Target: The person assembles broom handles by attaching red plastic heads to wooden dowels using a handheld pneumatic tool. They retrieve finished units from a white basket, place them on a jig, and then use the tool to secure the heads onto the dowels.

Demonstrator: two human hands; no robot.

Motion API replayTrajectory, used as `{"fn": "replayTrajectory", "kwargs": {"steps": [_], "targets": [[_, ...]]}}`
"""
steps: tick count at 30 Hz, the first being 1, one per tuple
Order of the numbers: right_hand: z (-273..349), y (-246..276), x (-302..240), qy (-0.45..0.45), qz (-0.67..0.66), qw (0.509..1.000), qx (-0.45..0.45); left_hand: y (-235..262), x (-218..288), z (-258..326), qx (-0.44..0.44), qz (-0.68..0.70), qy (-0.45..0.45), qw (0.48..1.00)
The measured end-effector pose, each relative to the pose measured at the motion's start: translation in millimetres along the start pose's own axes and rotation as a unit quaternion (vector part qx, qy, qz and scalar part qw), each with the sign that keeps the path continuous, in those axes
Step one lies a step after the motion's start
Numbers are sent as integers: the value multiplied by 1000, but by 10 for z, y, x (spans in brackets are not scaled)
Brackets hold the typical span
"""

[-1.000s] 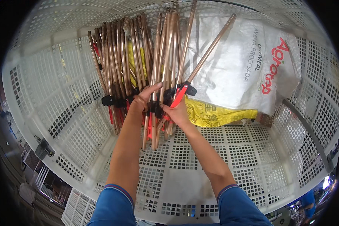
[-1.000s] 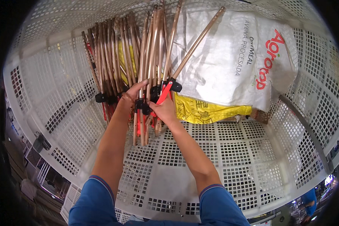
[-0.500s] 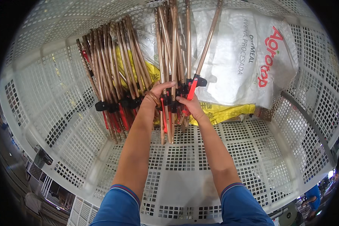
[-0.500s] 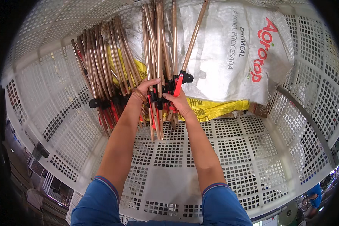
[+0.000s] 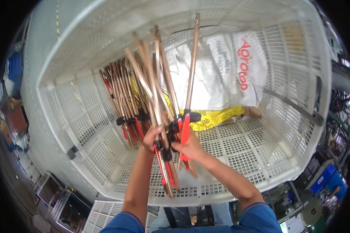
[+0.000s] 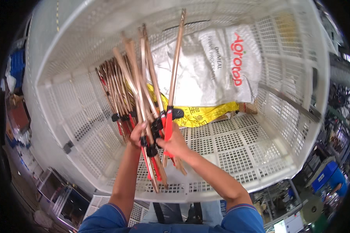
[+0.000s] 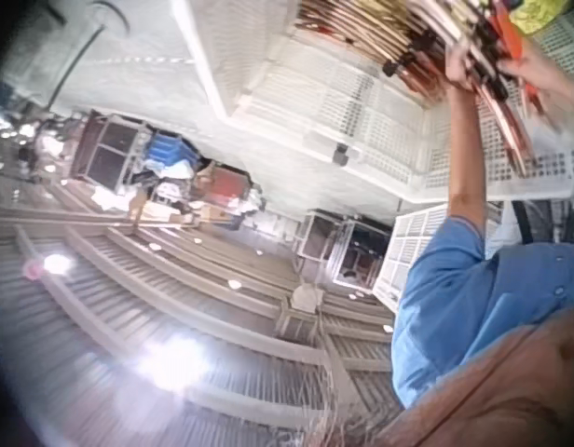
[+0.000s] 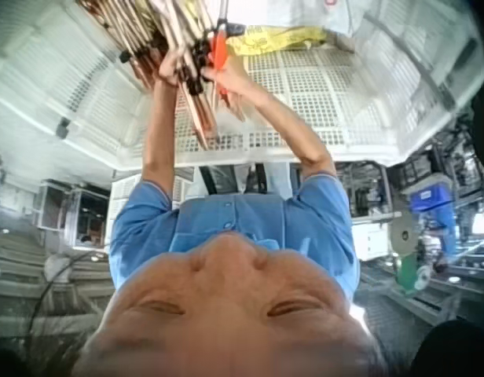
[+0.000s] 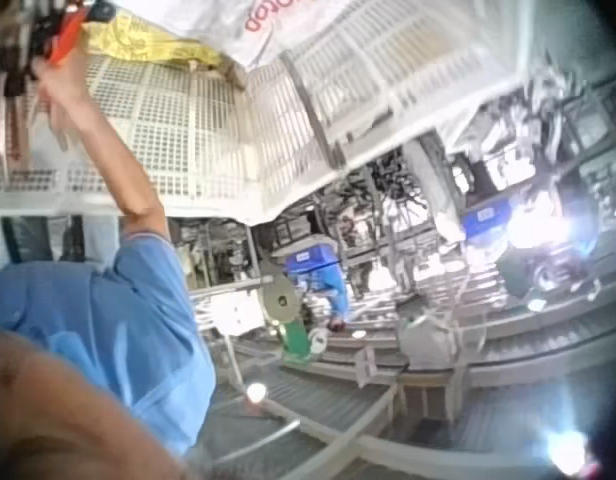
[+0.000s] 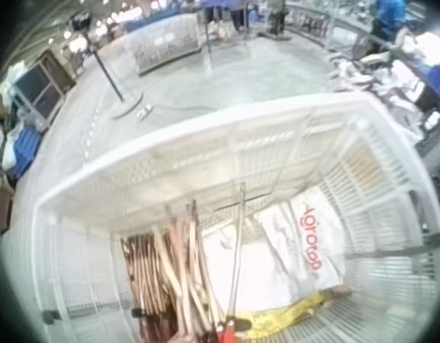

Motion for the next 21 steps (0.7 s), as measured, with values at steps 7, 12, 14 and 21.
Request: {"fn": "replayTrajectory", "kwargs": {"steps": [7, 12, 14, 21], "targets": [[1646, 176, -1834, 106, 80, 990, 45, -1719, 280, 1985, -46, -16, -110, 993], [2793, 694, -2364, 120, 162, 976, 80, -2634, -52, 2493, -119, -18, -128, 984], [3516, 1052, -2598, 89, 154, 974, 139, -3115, -397, 2640, -186, -34, -81, 979], [6335, 1287, -2182, 69, 156, 913, 371, -4514, -2486, 3846, -339, -106, 229, 906]]}}
Point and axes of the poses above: each hand's wrist, its own z-axis away from the middle knuckle, its own y-axis out of the back of the hand, x = y × z, the point moved 6 cm from there along -z, towards the middle knuckle, and after that the axes turned 3 degrees about z, right-handed, at the moved point
